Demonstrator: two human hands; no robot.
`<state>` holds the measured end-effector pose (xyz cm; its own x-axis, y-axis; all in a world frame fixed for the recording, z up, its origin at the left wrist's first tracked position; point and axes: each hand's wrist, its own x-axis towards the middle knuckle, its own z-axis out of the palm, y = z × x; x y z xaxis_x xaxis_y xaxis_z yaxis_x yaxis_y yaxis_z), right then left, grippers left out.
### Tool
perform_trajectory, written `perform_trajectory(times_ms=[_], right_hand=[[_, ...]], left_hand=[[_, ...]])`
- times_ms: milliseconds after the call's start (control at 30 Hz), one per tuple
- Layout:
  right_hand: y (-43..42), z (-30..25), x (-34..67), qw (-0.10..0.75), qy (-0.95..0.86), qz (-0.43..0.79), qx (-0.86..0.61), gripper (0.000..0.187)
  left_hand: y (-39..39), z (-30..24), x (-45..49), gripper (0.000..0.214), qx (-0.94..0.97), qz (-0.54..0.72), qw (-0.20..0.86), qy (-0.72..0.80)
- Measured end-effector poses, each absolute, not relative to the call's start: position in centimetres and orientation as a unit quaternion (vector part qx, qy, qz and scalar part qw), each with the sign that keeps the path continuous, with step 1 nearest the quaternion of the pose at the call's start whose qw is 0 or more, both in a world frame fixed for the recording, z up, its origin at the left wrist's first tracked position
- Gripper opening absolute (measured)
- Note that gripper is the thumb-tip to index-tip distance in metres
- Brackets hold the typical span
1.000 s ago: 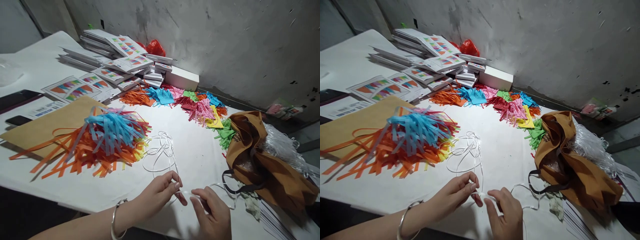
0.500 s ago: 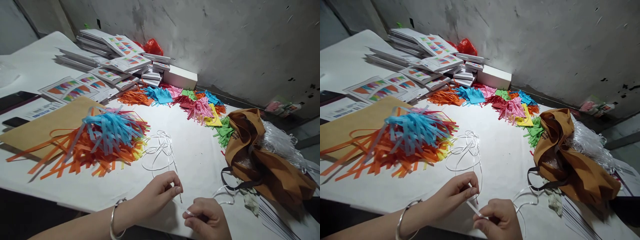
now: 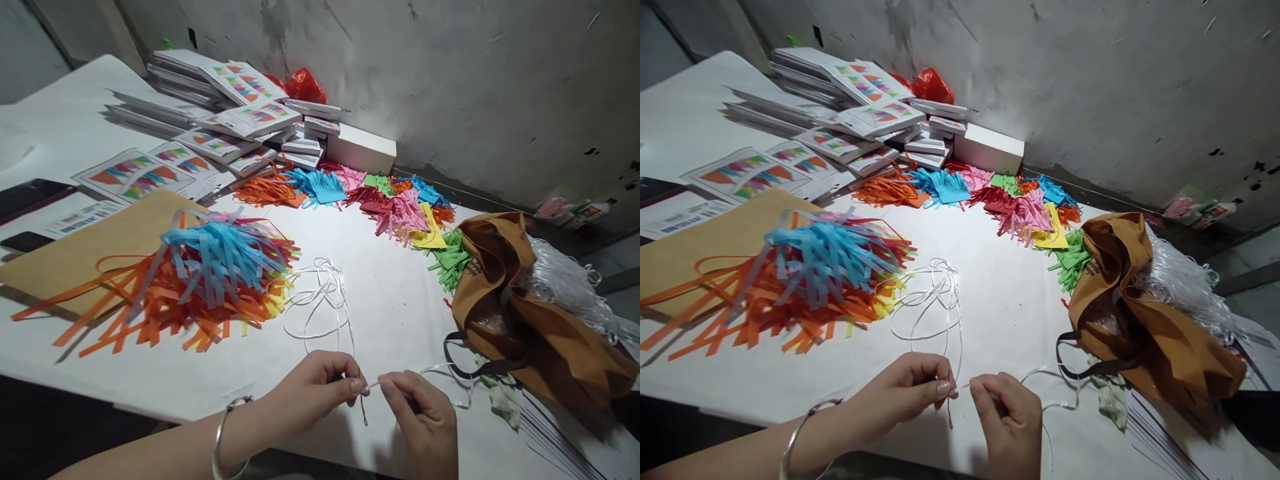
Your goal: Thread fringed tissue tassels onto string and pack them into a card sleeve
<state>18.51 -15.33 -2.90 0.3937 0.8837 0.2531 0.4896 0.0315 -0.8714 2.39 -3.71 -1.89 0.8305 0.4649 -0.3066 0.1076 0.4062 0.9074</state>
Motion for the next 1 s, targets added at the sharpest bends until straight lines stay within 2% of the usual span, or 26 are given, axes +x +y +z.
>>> perform_trajectory(times_ms=[233, 567, 767, 1000], right_hand=[[-15.4, -2.9, 17.2, 0.551, -0.412, 0.240, -0.685, 0.024], [-15.5, -3.5, 16.9, 0.586, -0.364, 0.277, -0.669, 0.027], [-15.9, -4.1, 16.9, 0.594, -0.349, 0.307, -0.657, 0.030], [-16.2, -5.3, 16.1, 0.604, -0.328, 0.350, -0.636, 0.031]], left_hand=[[-4.1, -2.0, 2.2, 0.046, 0.496, 0.137, 0.812, 0.275], [-4.3, -2.4, 2.4, 0.045, 0.392, 0.138, 0.874, 0.252], [-4.2, -1.9, 2.4, 0.046, 0.434, 0.162, 0.848, 0.256], [-4.2, -1.8, 2.5, 0.043, 0.506, 0.251, 0.784, 0.259]])
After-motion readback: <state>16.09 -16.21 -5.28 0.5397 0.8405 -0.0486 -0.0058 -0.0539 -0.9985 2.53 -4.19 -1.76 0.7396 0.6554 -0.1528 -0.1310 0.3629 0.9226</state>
